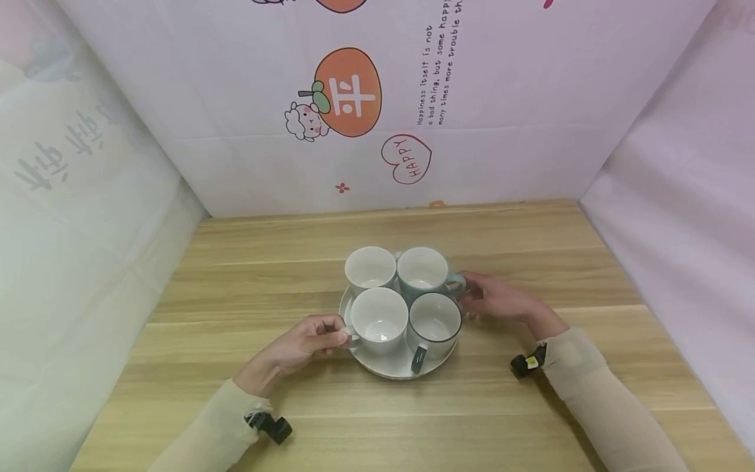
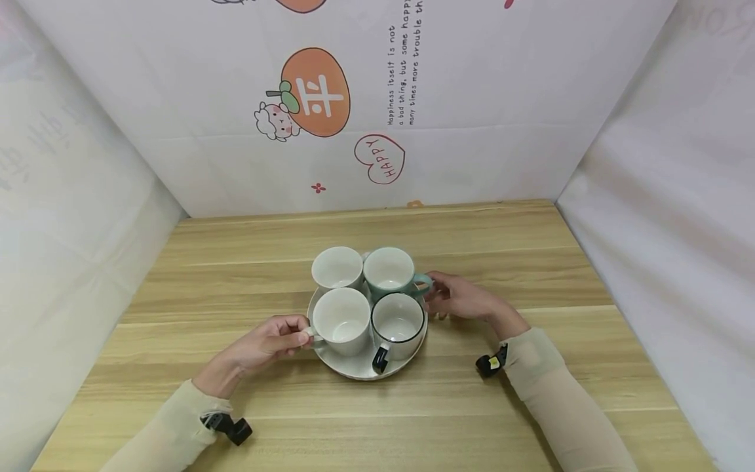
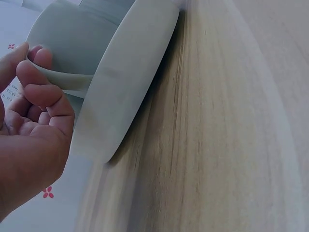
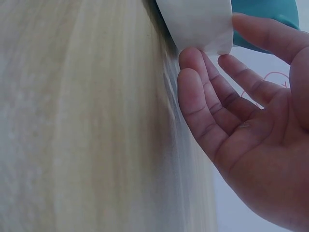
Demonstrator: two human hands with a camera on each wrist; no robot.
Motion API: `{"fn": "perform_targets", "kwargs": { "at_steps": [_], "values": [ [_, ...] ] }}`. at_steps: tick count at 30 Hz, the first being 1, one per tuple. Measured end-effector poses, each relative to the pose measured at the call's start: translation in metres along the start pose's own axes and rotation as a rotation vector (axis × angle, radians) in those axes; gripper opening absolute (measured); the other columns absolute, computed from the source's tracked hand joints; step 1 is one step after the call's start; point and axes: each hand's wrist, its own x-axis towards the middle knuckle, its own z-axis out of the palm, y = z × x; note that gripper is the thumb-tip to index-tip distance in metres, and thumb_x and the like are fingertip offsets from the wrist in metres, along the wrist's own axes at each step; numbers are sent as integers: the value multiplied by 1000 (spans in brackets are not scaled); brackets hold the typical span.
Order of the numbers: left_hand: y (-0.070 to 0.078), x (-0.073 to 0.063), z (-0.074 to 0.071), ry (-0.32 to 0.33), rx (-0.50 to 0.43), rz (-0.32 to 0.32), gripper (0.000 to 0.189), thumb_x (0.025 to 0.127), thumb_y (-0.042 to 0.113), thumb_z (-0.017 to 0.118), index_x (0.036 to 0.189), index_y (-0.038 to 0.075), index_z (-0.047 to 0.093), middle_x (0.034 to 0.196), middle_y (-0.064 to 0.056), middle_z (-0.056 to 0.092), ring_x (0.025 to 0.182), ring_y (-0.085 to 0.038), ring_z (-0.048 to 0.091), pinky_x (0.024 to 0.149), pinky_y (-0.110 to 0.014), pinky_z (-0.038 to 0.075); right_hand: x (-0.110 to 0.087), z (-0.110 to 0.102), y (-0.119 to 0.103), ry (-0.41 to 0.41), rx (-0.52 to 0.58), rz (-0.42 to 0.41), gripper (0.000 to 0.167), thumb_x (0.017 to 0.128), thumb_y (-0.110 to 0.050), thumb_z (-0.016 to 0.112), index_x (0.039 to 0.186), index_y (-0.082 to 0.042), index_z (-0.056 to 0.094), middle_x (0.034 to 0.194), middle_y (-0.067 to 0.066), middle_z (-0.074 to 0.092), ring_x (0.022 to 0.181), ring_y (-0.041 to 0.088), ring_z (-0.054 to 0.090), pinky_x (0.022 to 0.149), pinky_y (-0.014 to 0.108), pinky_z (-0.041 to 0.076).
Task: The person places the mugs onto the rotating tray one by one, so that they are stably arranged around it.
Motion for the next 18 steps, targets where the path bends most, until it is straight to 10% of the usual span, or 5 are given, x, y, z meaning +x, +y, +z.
{"fn": "perform_targets", "kwargs": {
  "at_steps": [18],
  "values": [
    [13,-2,1,47,191,-40,27,96,21,68,101,-5,65,86,5,59,75,-7,55,66,-20,51,-1,0,-3,4,2,4,44,95,-8,63,137,-18,50,118,15,64,87,29,66,68,42,60]
  ]
}}
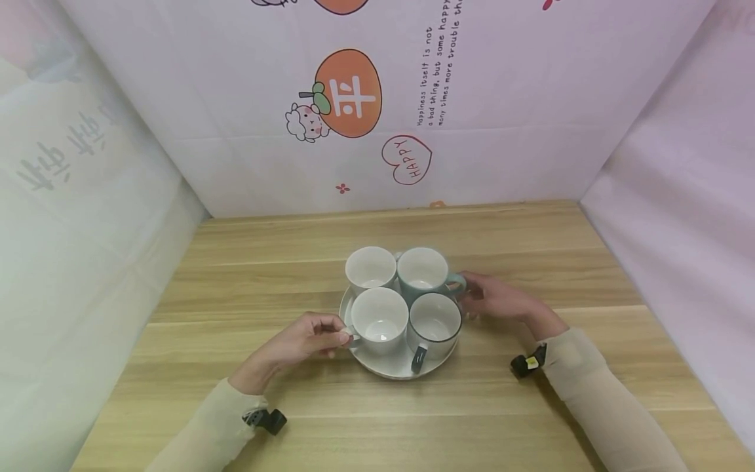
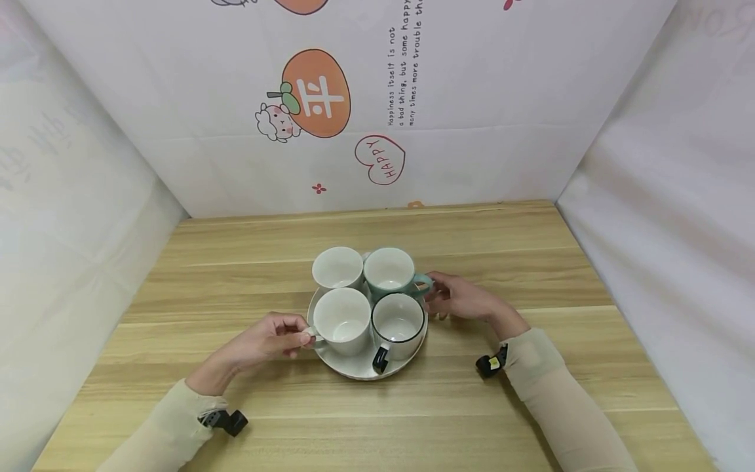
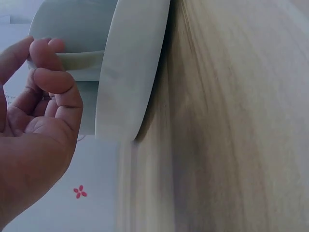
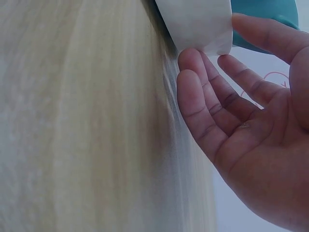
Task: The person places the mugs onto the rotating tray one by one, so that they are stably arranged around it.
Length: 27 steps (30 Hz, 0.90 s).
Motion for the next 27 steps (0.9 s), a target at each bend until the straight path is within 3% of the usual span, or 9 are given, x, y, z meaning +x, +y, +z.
{"fn": "perform_targets", "kwargs": {
  "at_steps": [7,13,16,20,27],
  "values": [
    [3,-2,-2,2,24,7,31,95,21,69,107,-7,65,98,-4,65,87,-13,63,77,-27,60,1,0,1,-3,6,-11,44,95,-8,64,136,-17,51,118,15,64,89,29,66,68,43,60],
    [2,-4,-12,-40,154,116,28,98,19,65,112,-5,66,110,-24,66,93,-32,69,84,-39,61,2,-3,1,10,-29,-19,43,95,-6,64,135,-17,53,116,15,65,89,29,66,68,42,60],
    [1,-5,-17,-39,235,162,22,99,18,63,111,0,68,112,-21,68,97,-31,68,87,-36,60,2,-4,0,14,-26,-11,40,95,-5,64,132,-17,55,115,14,66,90,29,66,69,43,60],
    [2,-8,-23,-14,314,176,16,99,20,62,109,10,69,110,-10,70,100,-20,67,89,-29,56,2,-6,-1,9,-18,-10,34,95,-8,64,128,-16,57,111,12,66,89,29,67,70,43,60],
    [10,-9,-34,44,360,165,24,100,20,61,110,-1,67,109,-21,69,99,-26,67,89,-34,58,3,-9,3,25,-11,-43,22,96,-11,64,117,-15,62,99,13,68,88,30,66,68,41,60]
  ]
}}
